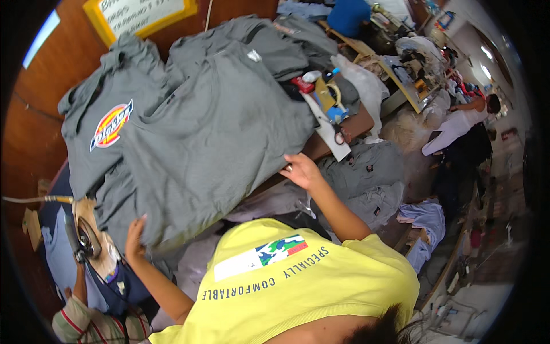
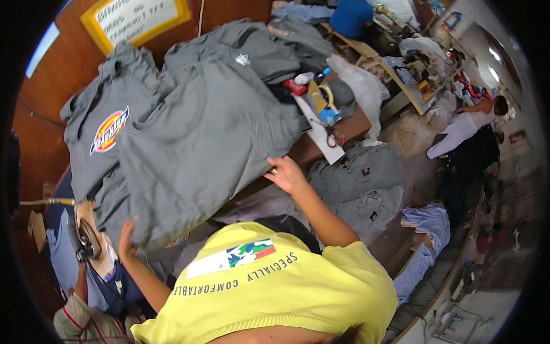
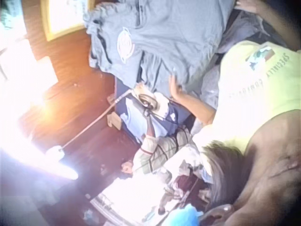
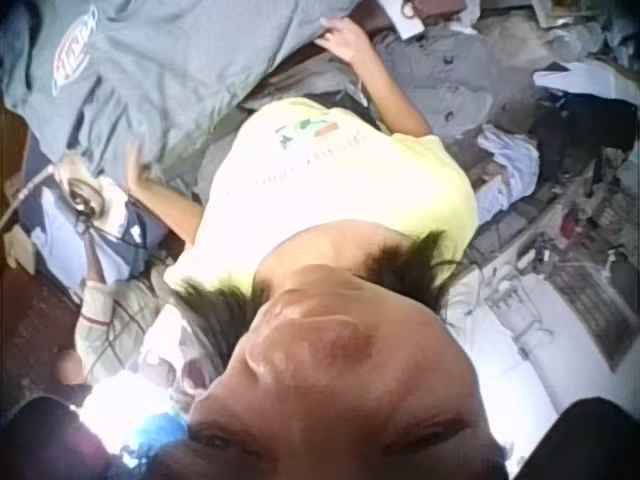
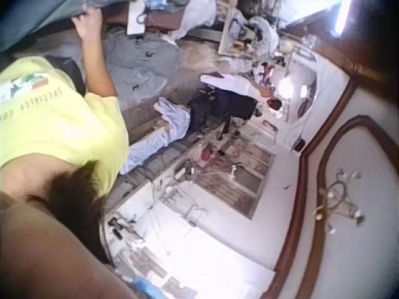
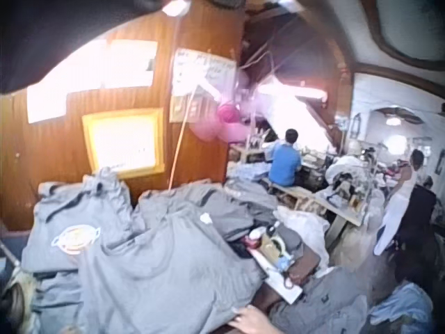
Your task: The person trims loose threads from the necklines and seams of several grey t-shirts using shears.
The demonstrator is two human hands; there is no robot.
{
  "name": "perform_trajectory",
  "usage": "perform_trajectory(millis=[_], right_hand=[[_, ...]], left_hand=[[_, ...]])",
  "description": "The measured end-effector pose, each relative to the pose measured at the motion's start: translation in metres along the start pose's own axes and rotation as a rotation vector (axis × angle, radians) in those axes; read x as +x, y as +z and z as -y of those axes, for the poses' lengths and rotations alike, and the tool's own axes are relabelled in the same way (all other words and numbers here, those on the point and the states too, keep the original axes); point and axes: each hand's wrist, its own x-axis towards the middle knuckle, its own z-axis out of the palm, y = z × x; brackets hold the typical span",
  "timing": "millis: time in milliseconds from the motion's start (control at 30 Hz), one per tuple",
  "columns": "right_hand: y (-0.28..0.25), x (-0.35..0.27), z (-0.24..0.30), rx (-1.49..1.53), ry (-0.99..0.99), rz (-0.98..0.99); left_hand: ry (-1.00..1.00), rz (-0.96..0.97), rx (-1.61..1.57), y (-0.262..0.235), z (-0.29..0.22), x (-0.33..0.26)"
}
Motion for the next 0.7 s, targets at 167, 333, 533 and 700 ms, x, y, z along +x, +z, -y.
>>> perform_trajectory(millis=[167,333,533,700], right_hand=[[-0.045,0.0,-0.009,-0.468,-0.353,-0.372],[0.006,0.039,-0.005,-1.474,-1.038,0.002],[0.008,0.099,-0.013,-2.239,-1.275,0.044],[0.014,0.114,0.025,-2.17,-1.155,0.048]], left_hand=[[0.493,-0.37,0.368,0.002,0.057,0.013],[0.915,-0.526,0.805,0.138,-0.043,-0.025],[0.78,-0.774,1.183,0.178,-0.023,0.032],[0.814,-0.772,1.12,0.18,-0.023,0.035]])
